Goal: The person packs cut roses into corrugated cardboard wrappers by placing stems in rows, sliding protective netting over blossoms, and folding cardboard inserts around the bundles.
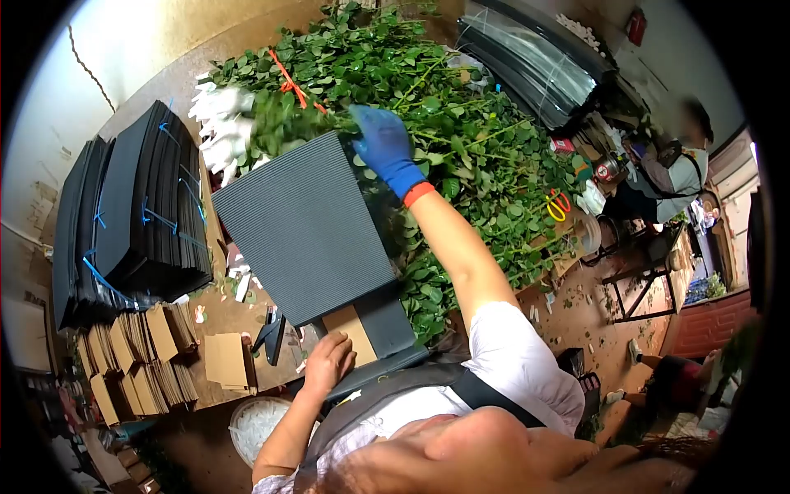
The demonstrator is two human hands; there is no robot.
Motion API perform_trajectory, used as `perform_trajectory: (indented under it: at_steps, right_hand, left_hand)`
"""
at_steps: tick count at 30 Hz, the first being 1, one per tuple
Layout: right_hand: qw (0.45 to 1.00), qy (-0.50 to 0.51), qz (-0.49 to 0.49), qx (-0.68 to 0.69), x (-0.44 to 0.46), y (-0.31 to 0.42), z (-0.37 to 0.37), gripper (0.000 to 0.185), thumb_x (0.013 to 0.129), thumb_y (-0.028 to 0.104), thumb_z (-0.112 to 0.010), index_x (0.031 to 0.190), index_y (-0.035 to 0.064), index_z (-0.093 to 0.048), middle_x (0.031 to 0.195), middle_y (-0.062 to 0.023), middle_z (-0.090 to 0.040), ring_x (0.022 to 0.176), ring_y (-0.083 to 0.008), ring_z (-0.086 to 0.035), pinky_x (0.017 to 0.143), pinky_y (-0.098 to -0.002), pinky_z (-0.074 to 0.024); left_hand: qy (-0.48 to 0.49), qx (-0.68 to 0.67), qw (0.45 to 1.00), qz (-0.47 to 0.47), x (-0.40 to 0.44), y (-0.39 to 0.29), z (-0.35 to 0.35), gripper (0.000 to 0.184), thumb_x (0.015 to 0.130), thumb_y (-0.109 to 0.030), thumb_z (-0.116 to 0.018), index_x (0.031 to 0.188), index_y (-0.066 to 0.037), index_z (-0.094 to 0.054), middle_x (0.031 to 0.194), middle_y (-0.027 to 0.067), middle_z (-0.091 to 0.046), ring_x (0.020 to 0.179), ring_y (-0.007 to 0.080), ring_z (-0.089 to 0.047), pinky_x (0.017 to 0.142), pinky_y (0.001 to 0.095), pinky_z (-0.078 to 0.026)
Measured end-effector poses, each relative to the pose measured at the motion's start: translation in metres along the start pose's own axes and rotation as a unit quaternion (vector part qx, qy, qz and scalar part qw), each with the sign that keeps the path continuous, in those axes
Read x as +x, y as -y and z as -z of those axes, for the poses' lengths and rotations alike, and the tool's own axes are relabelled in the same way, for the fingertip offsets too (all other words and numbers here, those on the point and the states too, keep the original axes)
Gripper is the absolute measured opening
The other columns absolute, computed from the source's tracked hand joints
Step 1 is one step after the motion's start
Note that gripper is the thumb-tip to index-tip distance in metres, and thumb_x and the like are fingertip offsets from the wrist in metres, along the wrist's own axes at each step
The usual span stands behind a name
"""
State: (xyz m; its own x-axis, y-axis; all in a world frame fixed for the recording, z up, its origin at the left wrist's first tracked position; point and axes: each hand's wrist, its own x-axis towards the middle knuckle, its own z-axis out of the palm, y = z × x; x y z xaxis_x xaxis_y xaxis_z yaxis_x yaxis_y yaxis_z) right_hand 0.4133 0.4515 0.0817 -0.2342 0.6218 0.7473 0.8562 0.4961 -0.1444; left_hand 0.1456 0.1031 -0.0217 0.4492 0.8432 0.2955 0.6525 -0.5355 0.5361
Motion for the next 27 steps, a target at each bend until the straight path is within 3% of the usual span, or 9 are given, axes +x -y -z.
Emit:
perform_trajectory:
  at_steps: [3, 6, 8, 12, 14, 18, 20, 22, 27]
  right_hand:
    - [0.956, 0.27, -0.026, -0.114, 0.002, -0.016, -0.041, 0.053, 0.082, 0.018, -0.068, 0.134, 0.0168, -0.056, 0.116, -0.0111, -0.068, 0.102, -0.0309, -0.066, 0.089, -0.0424, -0.0531]
    - [0.942, 0.314, -0.057, -0.103, 0.016, -0.017, -0.027, 0.046, 0.084, 0.016, -0.064, 0.129, 0.0208, -0.059, 0.117, -0.0088, -0.067, 0.099, -0.0313, -0.067, 0.087, -0.0424, -0.054]
    - [0.98, 0.183, -0.048, -0.058, 0.031, -0.013, 0.007, 0.045, 0.084, 0.01, -0.061, 0.127, 0.023, -0.062, 0.121, -0.0049, -0.066, 0.101, -0.0318, -0.067, 0.085, -0.0417, -0.0554]
    - [0.999, -0.039, -0.002, -0.018, 0.048, -0.037, 0.054, 0.046, 0.083, 0.013, -0.063, 0.129, 0.0175, -0.061, 0.121, -0.014, -0.067, 0.105, -0.0352, -0.066, 0.093, -0.0428, -0.0533]
    - [0.96, 0.225, -0.157, -0.052, 0.048, -0.032, 0.082, 0.042, 0.084, 0.015, -0.064, 0.126, 0.017, -0.063, 0.115, -0.014, -0.07, 0.105, -0.0351, -0.066, 0.094, -0.0423, -0.0525]
    - [0.996, -0.062, 0.042, 0.052, 0.032, 0.012, 0.158, 0.043, 0.089, 0.005, -0.057, 0.127, 0.0232, -0.066, 0.102, -0.0069, -0.073, 0.092, -0.0251, -0.071, 0.081, -0.0367, -0.0555]
    - [0.98, -0.049, 0.146, 0.126, 0.007, 0.047, 0.172, 0.05, 0.087, 0.001, -0.057, 0.13, 0.0256, -0.063, 0.099, -0.0021, -0.071, 0.086, -0.0206, -0.067, 0.078, -0.0349, -0.0538]
    - [0.973, 0.04, 0.228, 0.014, -0.028, 0.066, 0.167, 0.053, 0.085, 0.003, -0.059, 0.132, 0.0253, -0.061, 0.1, 0.0003, -0.067, 0.086, -0.0209, -0.063, 0.077, -0.0351, -0.0519]
    - [0.969, 0.104, 0.188, -0.12, -0.093, 0.073, 0.203, 0.048, 0.082, 0.011, -0.059, 0.127, 0.0249, -0.062, 0.098, 0.0018, -0.059, 0.083, -0.0206, -0.054, 0.071, -0.0361, -0.0467]
  left_hand:
    - [-0.001, -0.003, 1.0, 0.005, 0.001, -0.003, 0.004, 0.025, 0.077, -0.008, -0.079, 0.1, -0.002, -0.071, 0.109, 0.0139, -0.068, 0.103, 0.0335, -0.067, 0.087, 0.0398, -0.057]
    - [-0.006, -0.003, 1.0, 0.018, 0.0, -0.003, 0.003, 0.024, 0.077, -0.008, -0.079, 0.099, -0.002, -0.071, 0.11, 0.0138, -0.068, 0.104, 0.0334, -0.067, 0.087, 0.0397, -0.057]
    - [-0.012, -0.008, 1.0, 0.016, -0.001, 0.0, 0.0, 0.023, 0.078, -0.007, -0.079, 0.099, -0.002, -0.071, 0.11, 0.0136, -0.068, 0.104, 0.0333, -0.067, 0.087, 0.0398, -0.057]
    - [-0.002, -0.001, 1.0, 0.023, -0.006, 0.001, -0.001, 0.022, 0.081, -0.01, -0.077, 0.101, -0.003, -0.071, 0.112, 0.0122, -0.069, 0.103, 0.0317, -0.067, 0.086, 0.0395, -0.056]
    - [0.002, 0.006, 1.0, 0.022, -0.007, 0.002, -0.001, 0.024, 0.081, -0.012, -0.077, 0.103, -0.005, -0.071, 0.113, 0.0111, -0.069, 0.102, 0.0316, -0.067, 0.085, 0.0397, -0.056]
    - [0.002, 0.004, 1.0, 0.023, -0.011, 0.005, -0.005, 0.023, 0.081, -0.012, -0.077, 0.103, -0.004, -0.071, 0.114, 0.0123, -0.069, 0.103, 0.0318, -0.067, 0.086, 0.0401, -0.056]
    - [-0.001, 0.01, 1.0, 0.016, -0.012, 0.006, -0.007, 0.023, 0.081, -0.012, -0.077, 0.102, -0.003, -0.072, 0.113, 0.0121, -0.069, 0.104, 0.032, -0.066, 0.087, 0.0392, -0.056]
    - [0.001, 0.002, 1.0, 0.02, -0.013, 0.009, -0.009, 0.024, 0.081, -0.014, -0.078, 0.102, -0.004, -0.072, 0.113, 0.0118, -0.069, 0.107, 0.0324, -0.065, 0.096, 0.0442, -0.052]
    - [0.035, -0.008, 0.999, 0.04, -0.018, 0.012, -0.003, 0.042, 0.08, -0.031, -0.081, 0.112, -0.008, -0.069, 0.116, 0.0121, -0.069, 0.115, 0.0337, -0.062, 0.117, 0.0579, -0.028]
